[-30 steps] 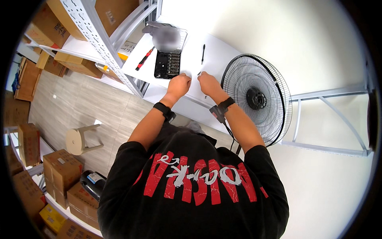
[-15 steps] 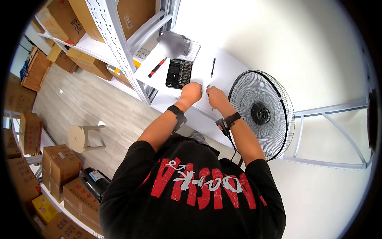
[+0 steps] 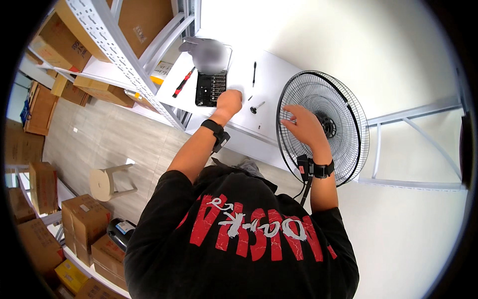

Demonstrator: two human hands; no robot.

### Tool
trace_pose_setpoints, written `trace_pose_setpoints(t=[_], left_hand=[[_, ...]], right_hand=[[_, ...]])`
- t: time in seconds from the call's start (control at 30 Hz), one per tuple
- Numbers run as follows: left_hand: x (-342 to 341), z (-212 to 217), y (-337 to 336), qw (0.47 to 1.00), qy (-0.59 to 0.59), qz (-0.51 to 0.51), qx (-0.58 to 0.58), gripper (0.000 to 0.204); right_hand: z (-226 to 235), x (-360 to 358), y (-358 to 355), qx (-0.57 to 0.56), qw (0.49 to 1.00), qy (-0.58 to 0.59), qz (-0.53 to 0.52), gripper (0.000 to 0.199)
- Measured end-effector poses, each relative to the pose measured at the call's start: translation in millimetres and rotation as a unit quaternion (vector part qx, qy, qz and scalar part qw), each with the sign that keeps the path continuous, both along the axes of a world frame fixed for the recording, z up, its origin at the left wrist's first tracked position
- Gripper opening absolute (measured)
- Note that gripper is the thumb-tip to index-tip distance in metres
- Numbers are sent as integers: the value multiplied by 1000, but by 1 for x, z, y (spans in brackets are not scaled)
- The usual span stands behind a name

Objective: The person handles a black fan motor and repeatedly attempts to attach it to a fan stand base, rotating and aligning the components. The person also briefly handles a small screw and a screwdriver on the table before focusing on the motor assembly.

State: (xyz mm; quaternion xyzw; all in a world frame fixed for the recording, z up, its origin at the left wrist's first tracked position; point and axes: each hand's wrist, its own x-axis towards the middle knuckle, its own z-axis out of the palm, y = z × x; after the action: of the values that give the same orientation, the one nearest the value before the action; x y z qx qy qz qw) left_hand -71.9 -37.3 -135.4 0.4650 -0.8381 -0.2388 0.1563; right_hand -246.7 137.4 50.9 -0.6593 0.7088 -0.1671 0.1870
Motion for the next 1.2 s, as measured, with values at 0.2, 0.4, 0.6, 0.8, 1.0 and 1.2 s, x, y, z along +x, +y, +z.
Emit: trace_pose_setpoints(t=[0.2,0.4,0.6,0.8,1.0,1.2], left_hand=[[0,-2,-2,999,38,11,12,15],[26,59,7,982,188,21,21,14],[65,70,42,950,308,47,-20,14],[91,61,160,913,352,200,-43,22],[134,29,338,873,294,388,31,43],[201,2,508,739,353,551,161,46]], right_hand=[[15,0,28,-5,999,-31,-5,35],[24,-13,52,-23,998,-59,8,31],[18,-16,54,10,988,-94,125,29],[1,-18,81,64,963,-117,234,33],[3,24,119,117,904,-108,398,34],[-14,97,153,145,827,-126,528,35]])
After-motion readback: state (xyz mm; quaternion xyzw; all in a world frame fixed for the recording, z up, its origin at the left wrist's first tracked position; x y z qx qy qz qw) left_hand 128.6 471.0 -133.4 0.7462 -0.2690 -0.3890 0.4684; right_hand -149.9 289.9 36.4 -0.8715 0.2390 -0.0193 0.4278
